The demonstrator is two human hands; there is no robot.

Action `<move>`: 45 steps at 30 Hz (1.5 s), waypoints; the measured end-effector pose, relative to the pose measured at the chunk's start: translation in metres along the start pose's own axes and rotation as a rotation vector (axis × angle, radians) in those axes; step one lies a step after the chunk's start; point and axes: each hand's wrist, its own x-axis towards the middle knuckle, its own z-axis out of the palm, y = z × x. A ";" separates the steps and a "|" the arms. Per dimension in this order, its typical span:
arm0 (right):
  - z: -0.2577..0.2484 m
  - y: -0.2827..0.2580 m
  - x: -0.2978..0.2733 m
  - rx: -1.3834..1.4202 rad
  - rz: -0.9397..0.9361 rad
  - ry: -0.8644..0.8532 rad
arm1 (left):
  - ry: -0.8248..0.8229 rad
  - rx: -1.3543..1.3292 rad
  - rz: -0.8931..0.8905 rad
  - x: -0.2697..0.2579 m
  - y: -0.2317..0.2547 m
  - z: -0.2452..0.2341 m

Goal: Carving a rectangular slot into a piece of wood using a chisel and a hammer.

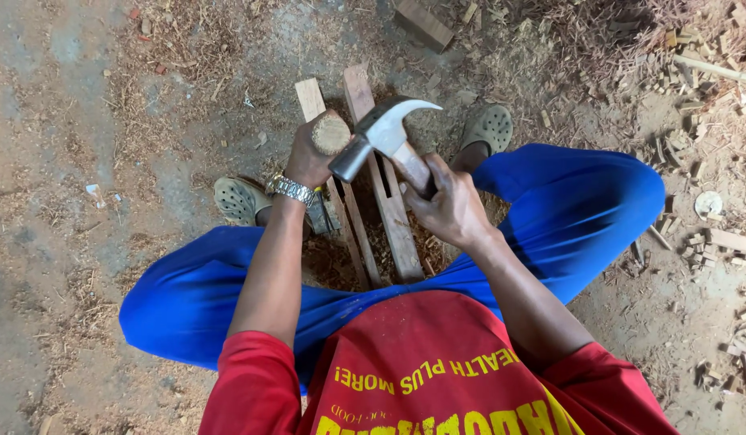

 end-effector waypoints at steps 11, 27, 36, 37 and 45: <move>0.048 0.023 0.024 -0.369 0.017 -0.253 | -0.081 0.021 -0.112 -0.017 -0.045 0.018; 0.055 0.014 0.025 -0.419 0.070 -0.371 | -0.070 -0.372 -0.154 -0.021 -0.054 0.016; 0.055 0.008 0.026 -0.459 -0.099 -0.265 | -0.029 -0.041 -0.013 -0.023 -0.069 0.014; 0.046 -0.005 0.026 -0.374 -0.065 -0.263 | -0.025 -0.048 -0.014 -0.025 -0.088 0.022; 0.058 0.003 0.028 0.075 -0.304 -0.006 | -0.004 -0.163 -0.072 -0.025 -0.069 0.014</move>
